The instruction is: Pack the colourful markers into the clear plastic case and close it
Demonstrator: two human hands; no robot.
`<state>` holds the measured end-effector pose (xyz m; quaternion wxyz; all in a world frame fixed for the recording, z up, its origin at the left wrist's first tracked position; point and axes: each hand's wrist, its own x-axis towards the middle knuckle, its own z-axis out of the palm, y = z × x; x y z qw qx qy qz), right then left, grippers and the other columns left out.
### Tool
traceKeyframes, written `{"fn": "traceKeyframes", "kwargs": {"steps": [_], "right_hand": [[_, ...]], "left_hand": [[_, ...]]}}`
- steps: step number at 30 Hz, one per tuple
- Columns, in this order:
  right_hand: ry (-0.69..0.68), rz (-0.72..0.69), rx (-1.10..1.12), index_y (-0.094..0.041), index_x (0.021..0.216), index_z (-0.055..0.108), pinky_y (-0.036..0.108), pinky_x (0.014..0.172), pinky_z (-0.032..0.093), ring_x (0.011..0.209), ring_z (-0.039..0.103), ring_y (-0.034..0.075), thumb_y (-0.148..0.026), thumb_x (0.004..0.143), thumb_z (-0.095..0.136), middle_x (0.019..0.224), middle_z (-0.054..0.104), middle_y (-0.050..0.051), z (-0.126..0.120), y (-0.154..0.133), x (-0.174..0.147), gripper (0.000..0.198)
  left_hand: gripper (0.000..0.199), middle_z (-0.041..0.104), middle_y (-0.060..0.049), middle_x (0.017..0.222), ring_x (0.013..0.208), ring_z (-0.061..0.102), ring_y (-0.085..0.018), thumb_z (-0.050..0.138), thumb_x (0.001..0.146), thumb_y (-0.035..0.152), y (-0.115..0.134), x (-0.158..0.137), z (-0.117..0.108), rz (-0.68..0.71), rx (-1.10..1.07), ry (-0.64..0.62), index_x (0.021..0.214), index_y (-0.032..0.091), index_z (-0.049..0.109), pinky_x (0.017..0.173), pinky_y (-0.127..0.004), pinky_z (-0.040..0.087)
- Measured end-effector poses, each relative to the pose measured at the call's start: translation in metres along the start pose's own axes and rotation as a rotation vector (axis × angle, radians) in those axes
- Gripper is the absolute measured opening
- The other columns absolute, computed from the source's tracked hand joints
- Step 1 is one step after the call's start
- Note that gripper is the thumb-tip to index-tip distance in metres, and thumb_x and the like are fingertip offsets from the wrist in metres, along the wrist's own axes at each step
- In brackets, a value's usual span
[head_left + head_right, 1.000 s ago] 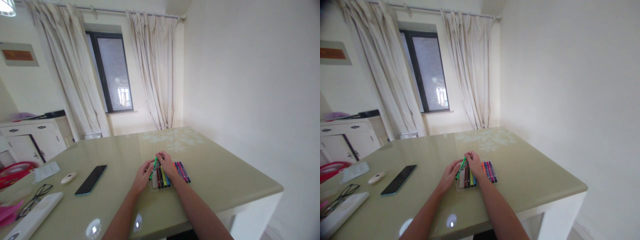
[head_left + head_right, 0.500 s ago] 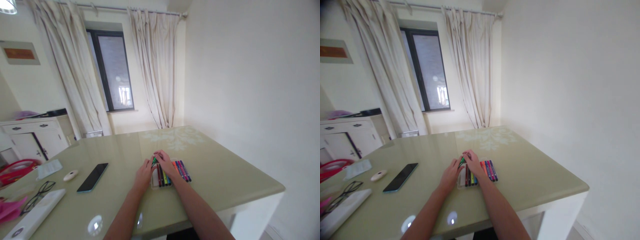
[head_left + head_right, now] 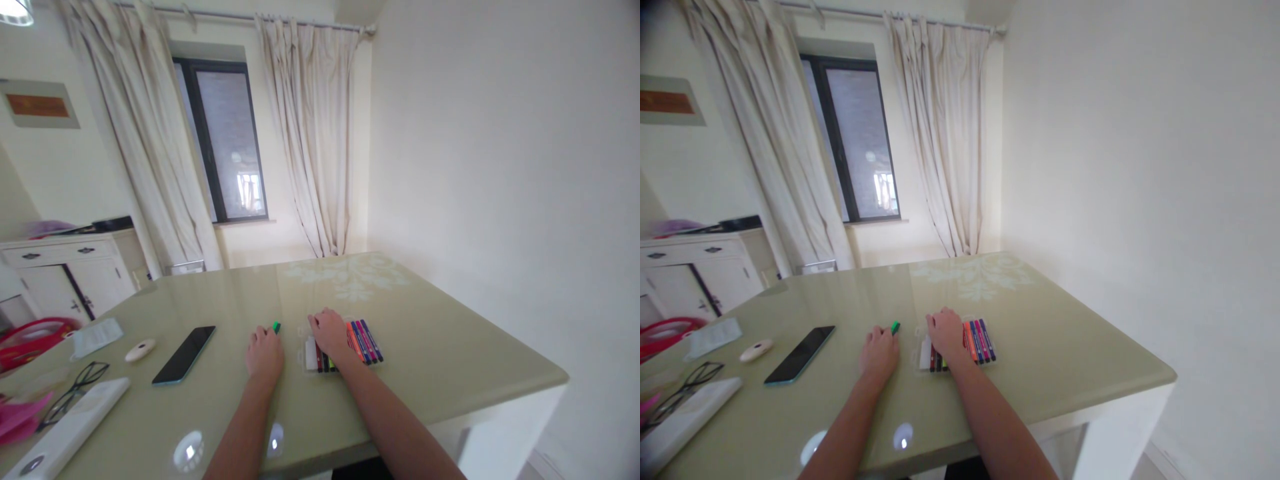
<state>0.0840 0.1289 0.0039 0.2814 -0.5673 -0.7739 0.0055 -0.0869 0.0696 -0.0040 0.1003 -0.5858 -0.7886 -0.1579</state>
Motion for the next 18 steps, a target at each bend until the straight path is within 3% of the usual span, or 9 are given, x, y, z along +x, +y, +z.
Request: {"fn": "traceKeyframes", "kwargs": {"steps": [4,8,11,18], "right_hand": [[0.001,-0.002,-0.041,-0.019,0.084,0.077,0.033,0.08,0.038,0.089,0.063,0.024,-0.041,0.102,0.047,0.09,0.074,0.015,0.0,-0.001,-0.001,0.042],[-0.022,-0.02,-0.023,-0.017,0.083,0.076,0.034,0.08,0.037,0.091,0.063,0.025,-0.043,0.102,0.047,0.09,0.073,0.017,0.0,-0.001,-0.001,0.043],[-0.033,-0.012,0.064,-0.017,0.078,0.072,0.032,0.073,0.037,0.082,0.061,0.023,-0.045,0.101,0.048,0.084,0.072,0.013,0.001,0.002,0.0,0.044],[0.055,-0.046,0.506,-0.02,0.069,0.057,0.026,0.065,0.035,0.069,0.05,0.016,-0.043,0.095,0.056,0.07,0.058,0.0,0.001,0.01,0.007,0.034]], "left_hand": [[0.037,0.064,-0.013,0.113,0.108,0.058,-0.026,0.037,0.101,0.032,0.011,0.002,-0.001,0.185,-0.28,0.1,0.117,0.019,0.068,0.095,-0.038,0.046],[0.037,0.063,-0.01,0.107,0.081,0.063,-0.017,0.042,0.099,0.035,0.021,0.001,0.008,0.416,-0.578,-0.055,0.116,0.016,0.069,0.087,-0.033,0.051],[0.031,0.06,-0.01,0.105,0.075,0.061,-0.015,0.047,0.095,0.028,0.022,0.001,0.016,0.414,-0.612,-0.099,0.108,0.014,0.072,0.084,-0.033,0.052],[0.03,0.06,-0.01,0.103,0.096,0.061,-0.021,0.046,0.093,0.02,0.02,0.001,0.018,0.419,-0.622,-0.07,0.106,0.015,0.072,0.094,-0.037,0.049]]}}
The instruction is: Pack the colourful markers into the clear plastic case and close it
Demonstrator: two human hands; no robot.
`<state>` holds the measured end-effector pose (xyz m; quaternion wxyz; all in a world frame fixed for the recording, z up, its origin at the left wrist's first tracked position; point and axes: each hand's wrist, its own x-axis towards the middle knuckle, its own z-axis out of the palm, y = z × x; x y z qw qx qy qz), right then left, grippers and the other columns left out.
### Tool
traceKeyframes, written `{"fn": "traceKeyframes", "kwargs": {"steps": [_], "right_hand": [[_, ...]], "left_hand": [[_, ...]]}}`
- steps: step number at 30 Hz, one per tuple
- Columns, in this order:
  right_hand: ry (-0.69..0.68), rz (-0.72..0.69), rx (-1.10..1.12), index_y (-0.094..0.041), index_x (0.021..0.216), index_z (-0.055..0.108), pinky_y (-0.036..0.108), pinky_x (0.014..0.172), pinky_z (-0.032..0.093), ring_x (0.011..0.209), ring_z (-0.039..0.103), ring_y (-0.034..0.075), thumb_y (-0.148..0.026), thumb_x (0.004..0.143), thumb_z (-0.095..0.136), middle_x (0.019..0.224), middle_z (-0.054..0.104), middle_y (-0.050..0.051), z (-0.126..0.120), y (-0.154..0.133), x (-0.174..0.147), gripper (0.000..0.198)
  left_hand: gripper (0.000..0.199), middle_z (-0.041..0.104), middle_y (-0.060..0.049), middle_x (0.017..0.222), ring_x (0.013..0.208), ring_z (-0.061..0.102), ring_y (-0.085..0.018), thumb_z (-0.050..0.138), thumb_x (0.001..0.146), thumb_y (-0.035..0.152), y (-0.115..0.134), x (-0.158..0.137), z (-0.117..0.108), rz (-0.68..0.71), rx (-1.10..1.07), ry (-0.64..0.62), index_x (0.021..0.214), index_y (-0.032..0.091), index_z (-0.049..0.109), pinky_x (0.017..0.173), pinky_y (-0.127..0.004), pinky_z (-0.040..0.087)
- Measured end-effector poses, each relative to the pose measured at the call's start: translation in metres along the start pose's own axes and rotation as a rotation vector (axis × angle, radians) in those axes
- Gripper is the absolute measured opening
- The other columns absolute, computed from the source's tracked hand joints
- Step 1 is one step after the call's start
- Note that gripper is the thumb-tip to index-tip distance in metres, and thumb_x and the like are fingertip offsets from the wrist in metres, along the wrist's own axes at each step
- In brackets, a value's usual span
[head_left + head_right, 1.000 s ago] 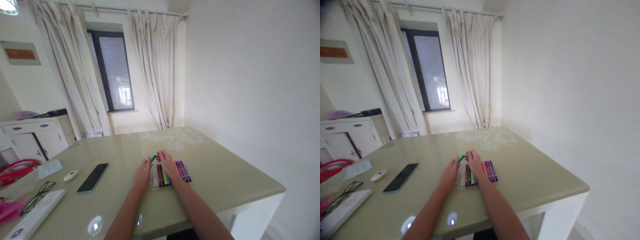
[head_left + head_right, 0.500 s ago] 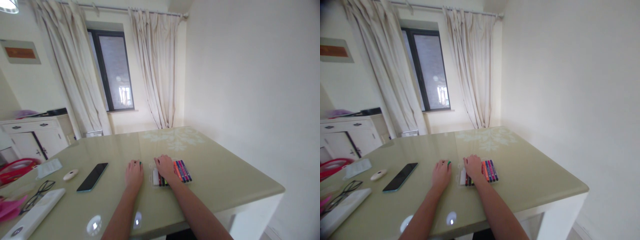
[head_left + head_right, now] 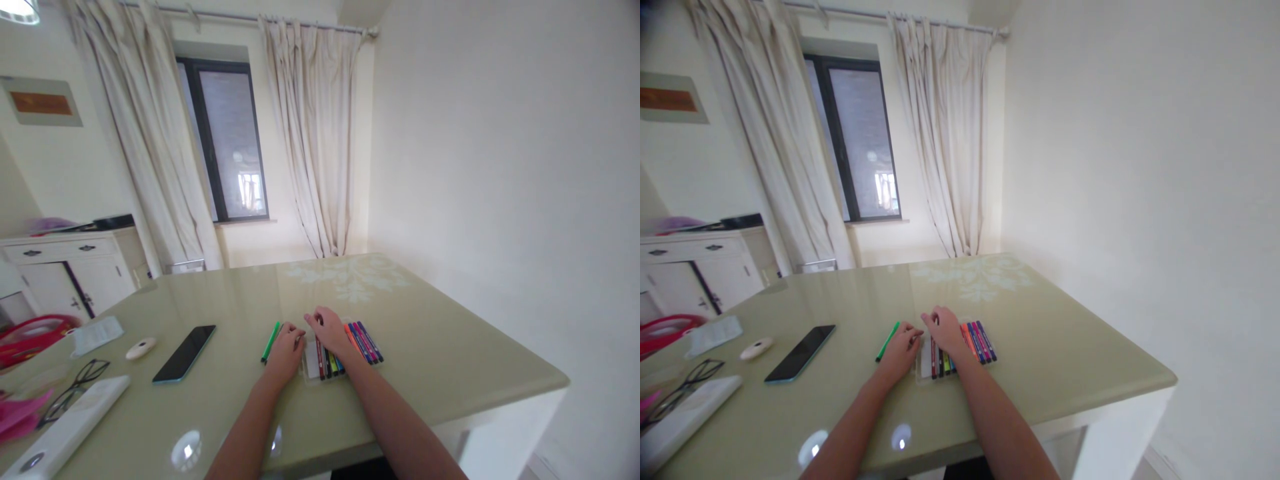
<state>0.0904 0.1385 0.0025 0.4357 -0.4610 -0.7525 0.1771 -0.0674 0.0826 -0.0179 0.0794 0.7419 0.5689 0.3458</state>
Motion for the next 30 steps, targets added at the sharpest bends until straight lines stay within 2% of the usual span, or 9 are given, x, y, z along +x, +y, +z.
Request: {"fn": "traceKeyframes", "kwargs": {"steps": [4,8,14,16,19,22,26,28,30], "right_hand": [[-0.007,-0.034,0.235,-0.02,0.062,0.052,0.025,0.063,0.035,0.066,0.047,0.014,-0.044,0.092,0.056,0.063,0.05,-0.003,-0.004,0.0,0.0,0.039],[-0.133,-0.022,0.261,-0.02,0.054,0.05,0.026,0.058,0.03,0.057,0.044,0.013,-0.048,0.093,0.053,0.052,0.043,-0.005,-0.004,-0.003,-0.001,0.049],[0.152,0.186,0.372,-0.022,0.056,0.047,0.026,0.053,0.034,0.051,0.045,0.014,-0.061,0.093,0.046,0.05,0.043,-0.004,-0.008,0.003,0.004,0.054],[0.146,0.223,0.459,-0.022,0.063,0.051,0.026,0.049,0.035,0.048,0.046,0.014,-0.065,0.093,0.045,0.052,0.047,-0.003,-0.009,0.004,0.004,0.053],[0.028,0.131,0.511,-0.021,0.068,0.056,0.025,0.052,0.041,0.052,0.051,0.014,-0.066,0.091,0.05,0.057,0.055,-0.002,-0.007,0.001,0.001,0.051],[-0.038,0.019,0.533,-0.02,0.07,0.06,0.026,0.062,0.048,0.065,0.058,0.016,-0.064,0.089,0.056,0.066,0.061,0.0,-0.003,-0.003,0.0,0.048],[0.041,0.127,0.636,-0.02,0.086,0.062,0.026,0.057,0.048,0.063,0.062,0.017,-0.066,0.093,0.045,0.08,0.068,0.004,-0.007,-0.003,0.003,0.05],[0.141,0.156,0.48,-0.02,0.085,0.062,0.026,0.059,0.045,0.063,0.062,0.016,-0.062,0.097,0.038,0.08,0.069,0.005,-0.014,0.0,0.004,0.05],[0.146,0.144,0.203,-0.02,0.076,0.063,0.027,0.064,0.042,0.066,0.061,0.017,-0.054,0.101,0.037,0.074,0.068,0.005,-0.022,0.004,0.002,0.05]], "left_hand": [[0.029,0.06,-0.01,0.103,0.096,0.06,-0.021,0.047,0.093,0.022,0.0,0.0,0.002,-0.029,-0.019,0.006,0.106,0.017,0.072,0.093,-0.037,0.05],[0.03,0.062,-0.01,0.103,0.095,0.061,-0.021,0.045,0.095,0.026,0.0,0.001,0.001,-0.026,-0.036,0.012,0.105,0.018,0.072,0.092,-0.037,0.05],[0.04,0.068,-0.01,0.099,0.1,0.061,-0.024,0.033,0.103,0.035,0.015,0.001,-0.009,0.02,0.022,0.153,0.102,0.019,0.07,0.096,-0.04,0.046],[0.042,0.07,-0.009,0.105,0.104,0.061,-0.023,0.031,0.104,0.038,0.022,-0.001,-0.013,0.056,-0.009,0.175,0.111,0.02,0.068,0.099,-0.041,0.044],[0.04,0.07,-0.01,0.115,0.108,0.062,-0.024,0.039,0.102,0.044,0.031,-0.003,-0.014,0.121,0.025,0.137,0.126,0.021,0.061,0.1,-0.041,0.043],[0.04,0.07,-0.011,0.118,0.108,0.063,-0.026,0.044,0.101,0.041,0.034,-0.002,-0.011,0.138,0.195,0.072,0.133,0.02,0.056,0.1,-0.043,0.042],[0.04,0.068,-0.014,0.121,0.109,0.064,-0.028,0.033,0.104,0.031,0.024,0.001,-0.015,-0.015,0.393,0.071,0.136,0.017,0.053,0.095,-0.043,0.045],[0.042,0.067,-0.017,0.121,0.105,0.066,-0.029,0.028,0.104,0.029,0.015,0.001,-0.022,-0.182,0.477,0.116,0.134,0.013,0.053,0.089,-0.041,0.047],[0.043,0.066,-0.018,0.118,0.102,0.067,-0.03,0.026,0.104,0.028,0.006,-0.002,-0.03,-0.346,0.543,0.13,0.131,0.011,0.054,0.084,-0.04,0.048]]}}
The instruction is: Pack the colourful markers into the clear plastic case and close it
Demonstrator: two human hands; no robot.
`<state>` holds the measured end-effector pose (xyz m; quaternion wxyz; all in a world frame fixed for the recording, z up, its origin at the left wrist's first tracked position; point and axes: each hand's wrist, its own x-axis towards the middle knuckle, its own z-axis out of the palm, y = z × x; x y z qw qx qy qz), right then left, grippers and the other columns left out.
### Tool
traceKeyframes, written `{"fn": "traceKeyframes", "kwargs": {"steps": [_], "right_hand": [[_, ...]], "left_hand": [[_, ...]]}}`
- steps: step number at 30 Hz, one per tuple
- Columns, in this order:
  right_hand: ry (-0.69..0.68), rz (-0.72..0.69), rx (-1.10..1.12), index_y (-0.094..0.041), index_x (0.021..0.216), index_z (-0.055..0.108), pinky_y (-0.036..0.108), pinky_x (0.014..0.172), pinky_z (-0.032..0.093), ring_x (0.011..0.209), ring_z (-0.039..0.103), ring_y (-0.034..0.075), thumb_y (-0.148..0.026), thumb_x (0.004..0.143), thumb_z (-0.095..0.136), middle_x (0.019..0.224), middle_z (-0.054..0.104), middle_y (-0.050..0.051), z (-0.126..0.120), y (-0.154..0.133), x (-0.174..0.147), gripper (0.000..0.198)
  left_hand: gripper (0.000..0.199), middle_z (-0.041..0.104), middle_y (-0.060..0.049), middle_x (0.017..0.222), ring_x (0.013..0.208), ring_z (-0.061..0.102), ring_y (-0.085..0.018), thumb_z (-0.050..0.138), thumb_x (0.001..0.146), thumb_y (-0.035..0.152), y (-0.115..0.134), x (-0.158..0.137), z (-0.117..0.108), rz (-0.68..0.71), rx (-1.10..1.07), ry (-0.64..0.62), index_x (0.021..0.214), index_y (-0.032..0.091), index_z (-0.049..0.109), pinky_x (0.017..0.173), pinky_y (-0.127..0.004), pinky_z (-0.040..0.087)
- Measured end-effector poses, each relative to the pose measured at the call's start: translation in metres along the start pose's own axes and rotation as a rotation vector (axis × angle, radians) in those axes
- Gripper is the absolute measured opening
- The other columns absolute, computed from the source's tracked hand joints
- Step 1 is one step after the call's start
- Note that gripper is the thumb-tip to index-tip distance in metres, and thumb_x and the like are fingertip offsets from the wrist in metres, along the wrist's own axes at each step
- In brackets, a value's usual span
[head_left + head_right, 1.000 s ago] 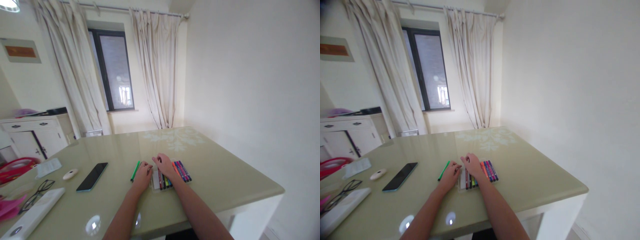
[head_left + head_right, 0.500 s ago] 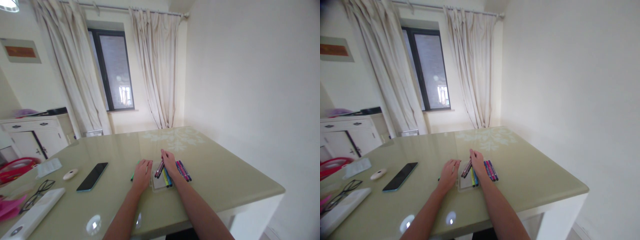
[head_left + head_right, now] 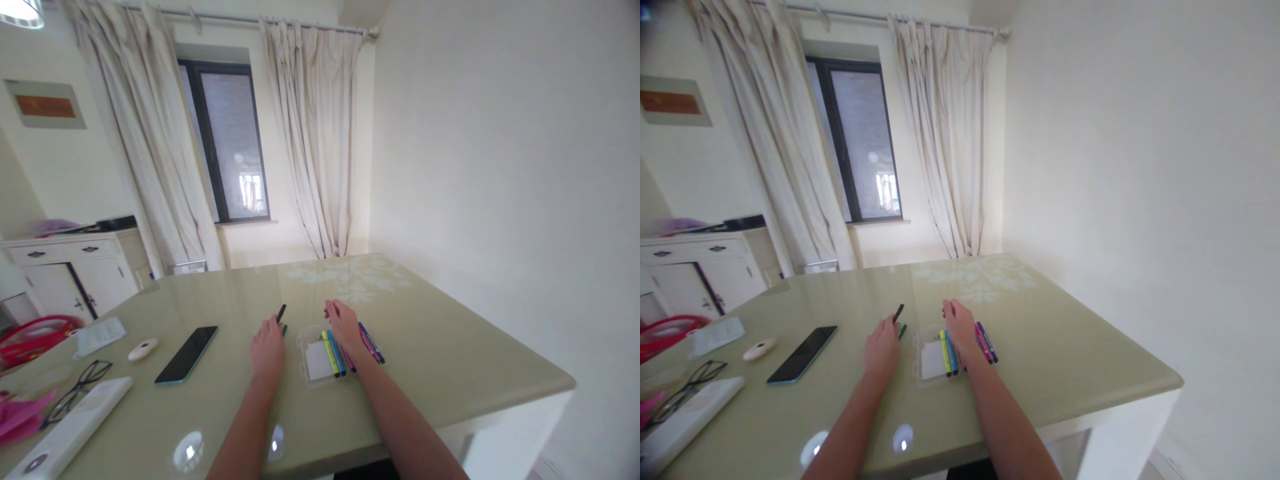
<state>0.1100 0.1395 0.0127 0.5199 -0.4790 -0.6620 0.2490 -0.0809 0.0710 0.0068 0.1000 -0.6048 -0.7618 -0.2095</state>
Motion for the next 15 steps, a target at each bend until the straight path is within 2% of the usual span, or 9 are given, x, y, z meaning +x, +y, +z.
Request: {"fn": "traceKeyframes", "kwargs": {"steps": [4,7,9,12,15], "right_hand": [[-0.159,-0.037,-0.413,-0.02,0.069,0.067,0.028,0.067,0.037,0.071,0.061,0.019,-0.043,0.103,0.039,0.074,0.07,0.007,-0.007,0.006,-0.005,0.05],[-0.272,-0.111,-0.552,-0.02,0.071,0.07,0.029,0.07,0.036,0.077,0.062,0.02,-0.041,0.102,0.044,0.079,0.072,0.009,-0.004,0.008,-0.009,0.045],[-0.299,-0.163,-0.593,-0.02,0.074,0.071,0.029,0.072,0.037,0.081,0.062,0.021,-0.041,0.102,0.046,0.083,0.072,0.009,-0.001,0.009,-0.011,0.043],[-0.303,-0.191,-0.611,-0.019,0.078,0.071,0.029,0.073,0.037,0.083,0.061,0.02,-0.042,0.103,0.045,0.086,0.072,0.009,0.001,0.011,-0.011,0.042],[-0.303,-0.182,-0.601,-0.019,0.075,0.068,0.028,0.071,0.035,0.078,0.059,0.019,-0.045,0.102,0.045,0.082,0.07,0.008,0.003,0.012,-0.01,0.044]], "left_hand": [[0.039,0.065,-0.017,0.115,0.104,0.065,-0.029,0.03,0.104,0.033,-0.019,0.0,-0.001,-0.143,0.042,-0.099,0.121,0.013,0.059,0.082,-0.037,0.048],[0.04,0.065,-0.017,0.114,0.107,0.063,-0.03,0.033,0.103,0.037,-0.022,0.0,-0.001,-0.149,0.045,-0.122,0.113,0.016,0.064,0.084,-0.038,0.047],[0.041,0.065,-0.017,0.114,0.108,0.061,-0.031,0.034,0.102,0.038,-0.019,0.0,-0.002,-0.138,0.052,-0.085,0.109,0.015,0.067,0.085,-0.04,0.046],[0.04,0.066,-0.015,0.116,0.109,0.059,-0.03,0.036,0.102,0.038,-0.007,-0.001,-0.004,0.017,-0.052,0.009,0.114,0.017,0.068,0.09,-0.041,0.044],[0.038,0.066,-0.01,0.118,0.11,0.058,-0.026,0.043,0.1,0.042,0.007,-0.005,-0.003,0.35,-0.231,-0.018,0.121,0.021,0.066,0.096,-0.04,0.042]]}}
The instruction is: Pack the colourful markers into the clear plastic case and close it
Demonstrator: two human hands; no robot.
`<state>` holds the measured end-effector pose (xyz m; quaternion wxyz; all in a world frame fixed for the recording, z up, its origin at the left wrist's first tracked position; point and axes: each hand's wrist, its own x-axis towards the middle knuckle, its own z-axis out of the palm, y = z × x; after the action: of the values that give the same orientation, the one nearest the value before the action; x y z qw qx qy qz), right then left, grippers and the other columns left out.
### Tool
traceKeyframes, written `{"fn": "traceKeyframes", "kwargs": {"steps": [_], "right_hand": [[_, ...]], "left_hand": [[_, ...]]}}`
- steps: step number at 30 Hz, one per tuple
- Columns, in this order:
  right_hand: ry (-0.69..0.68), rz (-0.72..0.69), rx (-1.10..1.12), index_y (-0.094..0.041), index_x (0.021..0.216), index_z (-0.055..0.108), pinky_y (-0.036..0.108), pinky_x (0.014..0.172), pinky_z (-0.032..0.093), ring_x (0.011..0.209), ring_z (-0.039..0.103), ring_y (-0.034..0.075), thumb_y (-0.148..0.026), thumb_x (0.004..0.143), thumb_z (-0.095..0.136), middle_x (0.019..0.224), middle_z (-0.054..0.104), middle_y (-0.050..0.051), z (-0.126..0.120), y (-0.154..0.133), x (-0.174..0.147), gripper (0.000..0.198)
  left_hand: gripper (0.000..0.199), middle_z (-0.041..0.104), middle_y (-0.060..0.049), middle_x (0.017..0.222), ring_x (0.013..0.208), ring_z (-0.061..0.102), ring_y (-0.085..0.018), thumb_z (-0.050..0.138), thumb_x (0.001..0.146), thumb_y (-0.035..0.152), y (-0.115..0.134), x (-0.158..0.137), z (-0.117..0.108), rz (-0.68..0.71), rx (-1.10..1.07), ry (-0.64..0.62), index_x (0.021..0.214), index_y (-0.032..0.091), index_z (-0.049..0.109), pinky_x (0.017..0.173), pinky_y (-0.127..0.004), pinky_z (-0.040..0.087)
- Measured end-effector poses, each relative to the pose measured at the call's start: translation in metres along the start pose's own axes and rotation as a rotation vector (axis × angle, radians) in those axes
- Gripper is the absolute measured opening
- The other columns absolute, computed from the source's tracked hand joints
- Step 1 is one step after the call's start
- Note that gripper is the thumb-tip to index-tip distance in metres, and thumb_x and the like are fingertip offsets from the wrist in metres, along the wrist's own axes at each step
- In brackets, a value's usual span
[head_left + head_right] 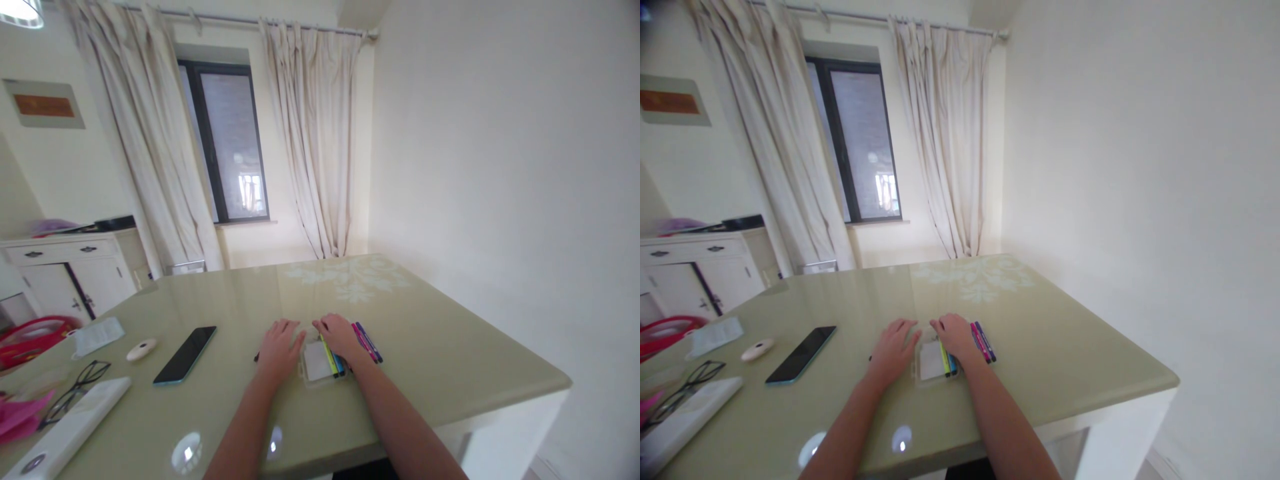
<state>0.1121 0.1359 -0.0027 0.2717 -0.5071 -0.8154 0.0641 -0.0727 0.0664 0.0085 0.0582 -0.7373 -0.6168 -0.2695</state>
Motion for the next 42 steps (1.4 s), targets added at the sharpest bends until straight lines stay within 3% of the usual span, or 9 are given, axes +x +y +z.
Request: {"fn": "traceKeyframes", "kwargs": {"steps": [3,9,12,20,26,29,32,36,42], "right_hand": [[0.044,0.044,0.1,-0.019,0.07,0.061,0.027,0.065,0.032,0.071,0.053,0.016,-0.047,0.1,0.047,0.074,0.064,0.004,0.0,0.003,0.003,0.043],[0.213,0.063,0.495,-0.022,0.058,0.034,0.026,0.058,0.024,0.059,0.035,0.013,-0.054,0.094,0.045,0.057,0.032,-0.005,-0.006,0.011,0.011,0.05],[0.226,0.095,0.632,-0.023,0.057,0.027,0.027,0.055,0.02,0.056,0.028,0.012,-0.061,0.091,0.047,0.056,0.024,-0.006,-0.01,0.013,0.012,0.054],[0.656,0.304,0.806,-0.024,0.06,0.029,0.027,0.052,0.021,0.057,0.027,0.012,-0.067,0.092,0.045,0.057,0.026,-0.006,-0.028,0.013,0.009,0.056],[0.333,0.149,0.983,-0.022,0.062,0.041,0.024,0.046,0.031,0.049,0.038,0.011,-0.069,0.088,0.052,0.054,0.036,-0.006,-0.014,-0.017,0.003,0.054],[0.265,0.16,1.118,-0.02,0.071,0.054,0.024,0.044,0.036,0.047,0.05,0.012,-0.071,0.086,0.053,0.06,0.052,-0.003,-0.01,-0.02,0.005,0.053],[0.368,0.287,1.188,-0.018,0.088,0.064,0.024,0.045,0.039,0.053,0.06,0.013,-0.074,0.084,0.052,0.081,0.067,0.005,-0.012,-0.01,0.008,0.057],[0.454,0.403,1.14,-0.017,0.083,0.067,0.024,0.045,0.037,0.055,0.059,0.013,-0.073,0.085,0.051,0.088,0.069,0.008,-0.013,0.002,0.01,0.058],[0.452,0.377,0.966,-0.019,0.083,0.07,0.028,0.051,0.039,0.058,0.057,0.018,-0.073,0.088,0.047,0.07,0.067,0.005,-0.01,0.002,0.008,0.058]], "left_hand": [[0.031,0.068,-0.007,0.109,0.106,0.059,-0.024,0.048,0.099,0.04,0.008,-0.001,0.006,0.145,-0.057,-0.084,0.105,0.022,0.072,0.097,-0.039,0.042],[0.027,0.069,-0.007,0.104,0.103,0.06,-0.022,0.048,0.099,0.033,0.002,-0.002,0.012,0.125,-0.112,-0.119,0.099,0.02,0.072,0.094,-0.036,0.045],[0.027,0.069,-0.007,0.107,0.105,0.06,-0.023,0.048,0.1,0.033,0.0,-0.001,0.013,0.122,-0.085,-0.071,0.104,0.02,0.071,0.095,-0.037,0.045],[0.041,0.067,-0.009,0.12,0.112,0.059,-0.022,0.029,0.106,0.035,0.019,-0.002,0.003,0.234,-0.09,0.133,0.127,0.019,0.06,0.101,-0.04,0.044],[0.041,0.068,-0.012,0.117,0.105,0.063,-0.025,0.041,0.104,0.036,0.034,-0.003,0.015,0.306,0.144,0.129,0.14,0.019,0.05,0.094,-0.041,0.047],[0.038,0.069,-0.011,0.111,0.099,0.066,-0.023,0.038,0.105,0.029,0.026,0.001,0.014,0.18,0.237,0.073,0.138,0.019,0.052,0.088,-0.036,0.049],[0.04,0.068,-0.012,0.112,0.095,0.068,-0.023,0.03,0.106,0.028,0.005,0.003,0.001,-0.146,0.277,0.028,0.139,0.015,0.049,0.081,-0.034,0.05],[0.043,0.065,-0.015,0.114,0.099,0.068,-0.025,0.022,0.106,0.03,-0.026,-0.001,-0.015,-0.484,0.268,-0.062,0.131,0.013,0.053,0.078,-0.034,0.051],[0.042,0.063,-0.013,0.119,0.112,0.062,-0.026,0.025,0.104,0.025,-0.032,-0.007,-0.019,-0.532,0.302,-0.222,0.113,0.02,0.066,0.085,-0.034,0.049]]}}
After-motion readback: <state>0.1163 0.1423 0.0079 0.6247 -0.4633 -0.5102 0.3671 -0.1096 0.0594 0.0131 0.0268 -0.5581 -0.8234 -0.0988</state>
